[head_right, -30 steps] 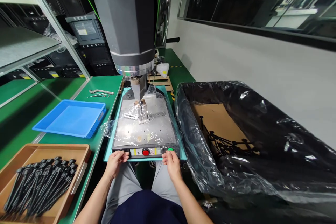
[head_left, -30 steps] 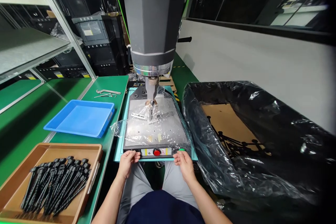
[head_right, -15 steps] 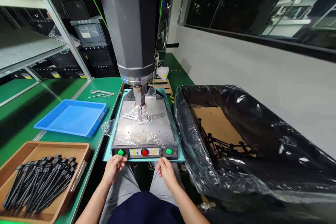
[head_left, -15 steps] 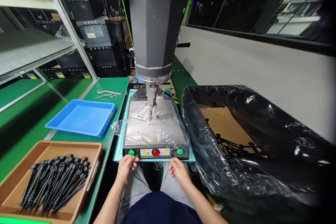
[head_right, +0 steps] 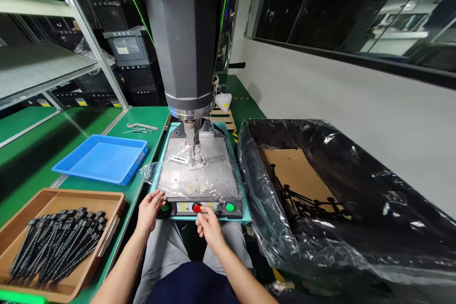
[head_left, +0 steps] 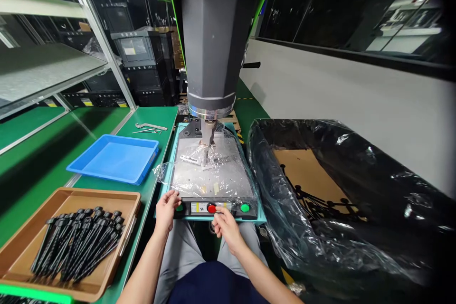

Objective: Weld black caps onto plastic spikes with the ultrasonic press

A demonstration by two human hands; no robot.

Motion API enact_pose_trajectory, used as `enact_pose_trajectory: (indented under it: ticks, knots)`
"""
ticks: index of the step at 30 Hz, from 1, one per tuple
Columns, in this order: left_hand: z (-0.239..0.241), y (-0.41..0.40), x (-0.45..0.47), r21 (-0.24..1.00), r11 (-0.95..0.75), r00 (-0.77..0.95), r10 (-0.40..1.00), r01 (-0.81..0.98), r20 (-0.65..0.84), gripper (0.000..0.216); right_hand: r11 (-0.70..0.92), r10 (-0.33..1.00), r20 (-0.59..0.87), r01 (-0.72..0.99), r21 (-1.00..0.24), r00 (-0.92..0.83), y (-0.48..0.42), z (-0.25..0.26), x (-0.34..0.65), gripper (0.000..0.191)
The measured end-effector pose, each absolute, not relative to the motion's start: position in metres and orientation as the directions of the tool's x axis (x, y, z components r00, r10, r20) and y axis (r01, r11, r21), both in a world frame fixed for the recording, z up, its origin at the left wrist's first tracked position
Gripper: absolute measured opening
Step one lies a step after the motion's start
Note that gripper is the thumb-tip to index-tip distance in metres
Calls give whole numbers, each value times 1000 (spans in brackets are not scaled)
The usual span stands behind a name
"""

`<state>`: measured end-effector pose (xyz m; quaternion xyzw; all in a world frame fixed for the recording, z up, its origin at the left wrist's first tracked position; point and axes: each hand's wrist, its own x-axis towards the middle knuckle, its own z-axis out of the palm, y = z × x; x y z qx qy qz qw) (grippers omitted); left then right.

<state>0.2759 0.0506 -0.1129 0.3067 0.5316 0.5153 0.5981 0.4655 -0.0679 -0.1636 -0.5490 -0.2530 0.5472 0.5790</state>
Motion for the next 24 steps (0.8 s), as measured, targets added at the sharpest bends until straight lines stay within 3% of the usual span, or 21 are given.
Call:
enact_pose_trajectory:
  ticks: [4, 7, 11, 14, 16, 18, 21, 24]
  knots:
    - [-102, 64, 283, 836, 315, -112, 909, -449, -402, 28, -105, 917, -279, -501, -859, 285, -52, -143, 470, 69]
    - [-97, 68, 286, 791, 365, -48, 895, -491, -443, 21, -52, 919, -244, -517, -854, 311, -49, -133, 474, 55]
    - [-95, 56, 287, 736, 498, 57, 843, -459, -535, 16, 42, 914, -120, -385, -922, 388, -58, -119, 481, 41]
    - [-93, 36, 288, 689, 655, 356, 752, -310, -554, 39, 151, 927, -48, -486, -861, 373, -68, -102, 486, 29]
    - [-91, 22, 291, 674, 731, 616, 583, -112, -530, 56, 159, 955, -32, -602, -782, 294, -73, -91, 489, 24]
    - [-89, 11, 297, 679, 734, 762, 456, -29, -460, 62, 118, 975, -44, -676, -728, 218, -75, -83, 492, 24]
    - [-86, 6, 309, 662, 696, 771, 574, -280, -277, 62, 67, 982, -79, -704, -707, 173, -76, -80, 494, 24]
    - [-83, 13, 317, 576, 591, 593, 776, -564, -215, 57, 55, 988, -65, -719, -693, 138, -78, -84, 495, 24]
